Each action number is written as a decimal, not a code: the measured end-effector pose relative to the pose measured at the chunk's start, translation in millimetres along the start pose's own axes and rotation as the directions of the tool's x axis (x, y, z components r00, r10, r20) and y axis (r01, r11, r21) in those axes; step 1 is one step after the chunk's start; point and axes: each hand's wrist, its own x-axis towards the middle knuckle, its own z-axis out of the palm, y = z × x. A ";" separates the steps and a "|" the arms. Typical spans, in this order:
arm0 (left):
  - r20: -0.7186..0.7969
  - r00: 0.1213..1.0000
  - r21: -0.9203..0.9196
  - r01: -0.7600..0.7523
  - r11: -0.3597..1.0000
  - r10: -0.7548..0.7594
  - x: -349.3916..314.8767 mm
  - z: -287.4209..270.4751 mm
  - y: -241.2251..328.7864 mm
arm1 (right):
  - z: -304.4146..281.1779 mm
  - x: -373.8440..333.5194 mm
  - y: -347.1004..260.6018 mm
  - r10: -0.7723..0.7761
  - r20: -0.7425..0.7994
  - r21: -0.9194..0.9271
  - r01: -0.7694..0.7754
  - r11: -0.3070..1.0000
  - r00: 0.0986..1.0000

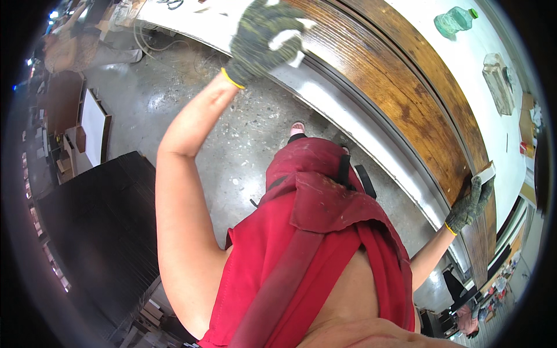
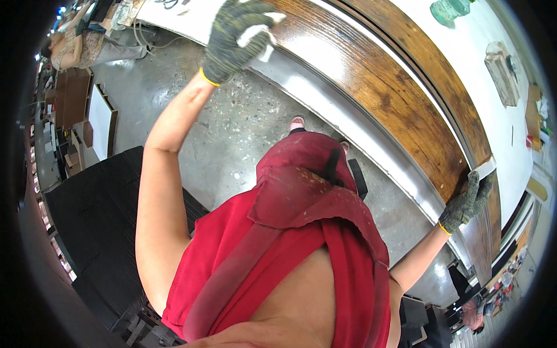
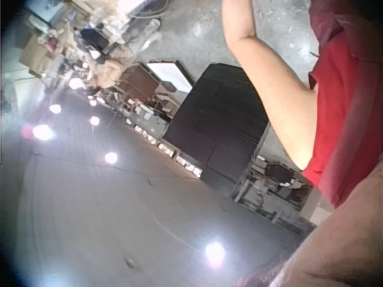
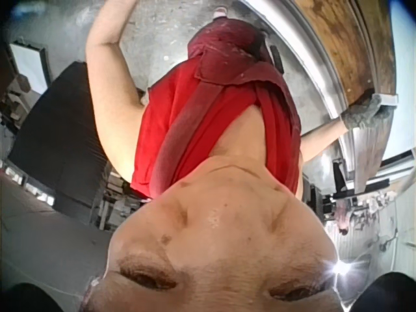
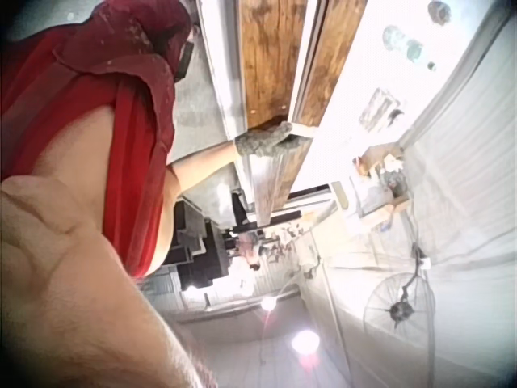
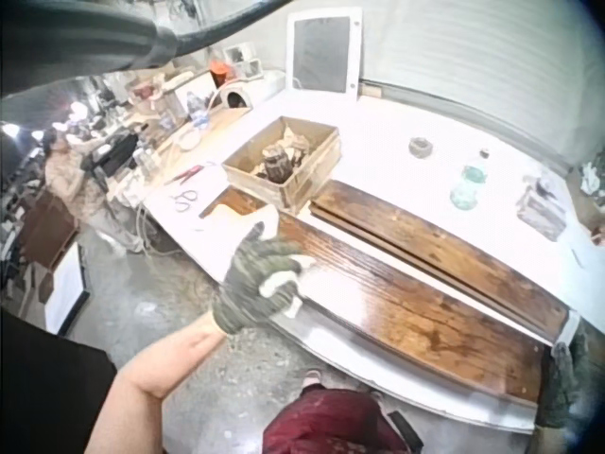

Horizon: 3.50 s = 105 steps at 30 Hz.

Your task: The person wipes long wooden boards using a cloth and a block, moving the cloth along the surface of the boards one at a time before setting a finished piece aside in a bin.

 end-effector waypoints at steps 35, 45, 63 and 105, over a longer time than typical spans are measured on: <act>0.264 0.694 -0.246 0.720 0.649 -0.670 63.0 -65.4 -133.8 | -9.1 6.4 16.9 0.009 0.054 0.141 -0.016 0.990 0.999; 0.291 0.910 0.062 0.291 0.955 -0.296 59.7 0.2 -89.1 | 1.5 -8.2 7.3 -0.117 -0.189 -0.049 0.109 0.993 0.975; 0.361 0.891 -0.243 -0.194 0.950 0.274 94.9 137.8 96.5 | -21.5 0.9 35.8 -0.039 -0.040 0.091 0.043 0.995 0.998; 0.388 0.857 -0.243 0.450 0.860 -0.339 71.8 -47.1 -95.2 | 349.6 53.0 -128.5 -0.398 0.913 0.340 0.712 0.614 -0.093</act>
